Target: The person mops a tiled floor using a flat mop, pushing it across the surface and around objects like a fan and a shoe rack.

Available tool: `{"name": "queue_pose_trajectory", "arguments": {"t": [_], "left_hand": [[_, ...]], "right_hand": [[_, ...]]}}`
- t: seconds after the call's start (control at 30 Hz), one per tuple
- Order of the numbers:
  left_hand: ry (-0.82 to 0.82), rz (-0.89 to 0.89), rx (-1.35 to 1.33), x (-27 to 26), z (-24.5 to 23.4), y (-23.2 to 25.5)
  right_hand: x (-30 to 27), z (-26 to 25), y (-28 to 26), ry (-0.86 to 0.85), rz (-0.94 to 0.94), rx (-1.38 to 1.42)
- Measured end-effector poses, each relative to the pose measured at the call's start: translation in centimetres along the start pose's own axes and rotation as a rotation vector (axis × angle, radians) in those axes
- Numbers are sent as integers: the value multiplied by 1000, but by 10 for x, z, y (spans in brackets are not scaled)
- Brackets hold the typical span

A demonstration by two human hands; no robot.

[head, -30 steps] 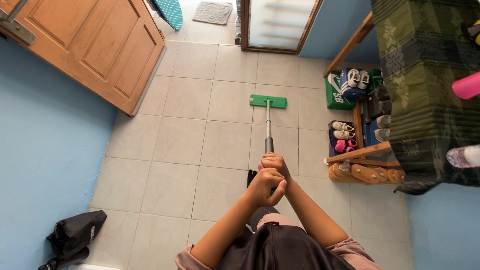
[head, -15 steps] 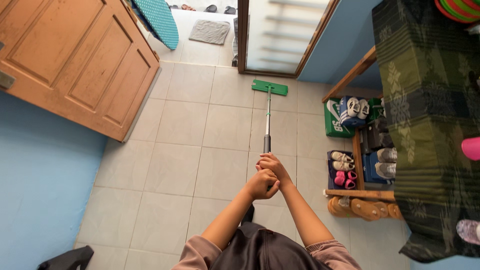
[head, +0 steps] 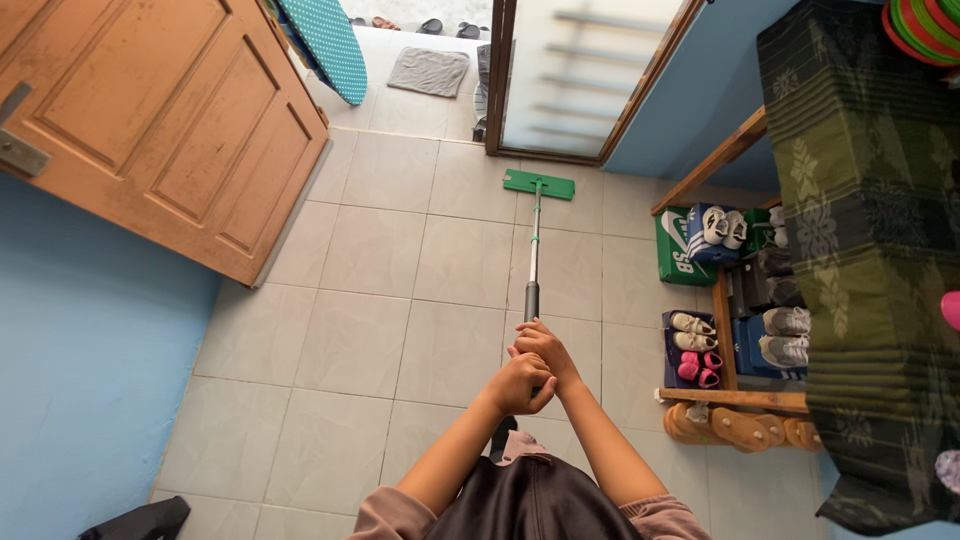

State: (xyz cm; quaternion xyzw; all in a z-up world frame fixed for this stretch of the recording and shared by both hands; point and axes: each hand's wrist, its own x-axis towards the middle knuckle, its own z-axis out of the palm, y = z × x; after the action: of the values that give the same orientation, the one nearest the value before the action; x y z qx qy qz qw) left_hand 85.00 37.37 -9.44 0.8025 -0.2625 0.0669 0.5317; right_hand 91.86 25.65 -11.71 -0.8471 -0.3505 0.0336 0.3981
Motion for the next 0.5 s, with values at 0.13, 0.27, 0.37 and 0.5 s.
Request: {"name": "queue_pose_trajectory", "arguments": {"t": [0.13, 0.27, 0.37, 0.5], "left_hand": [[13, -14, -20, -59, -24, 50], [63, -41, -59, -131, -55, 109], [103, -81, -82, -185, -84, 154], [118, -199, -109, -255, -117, 215]], "right_hand": [[-30, 32, -59, 35, -67, -32], [-62, 71, -130, 40, -141, 67], [-80, 101, -190, 59, -234, 82], [-107, 133, -273, 46, -286, 192]]}}
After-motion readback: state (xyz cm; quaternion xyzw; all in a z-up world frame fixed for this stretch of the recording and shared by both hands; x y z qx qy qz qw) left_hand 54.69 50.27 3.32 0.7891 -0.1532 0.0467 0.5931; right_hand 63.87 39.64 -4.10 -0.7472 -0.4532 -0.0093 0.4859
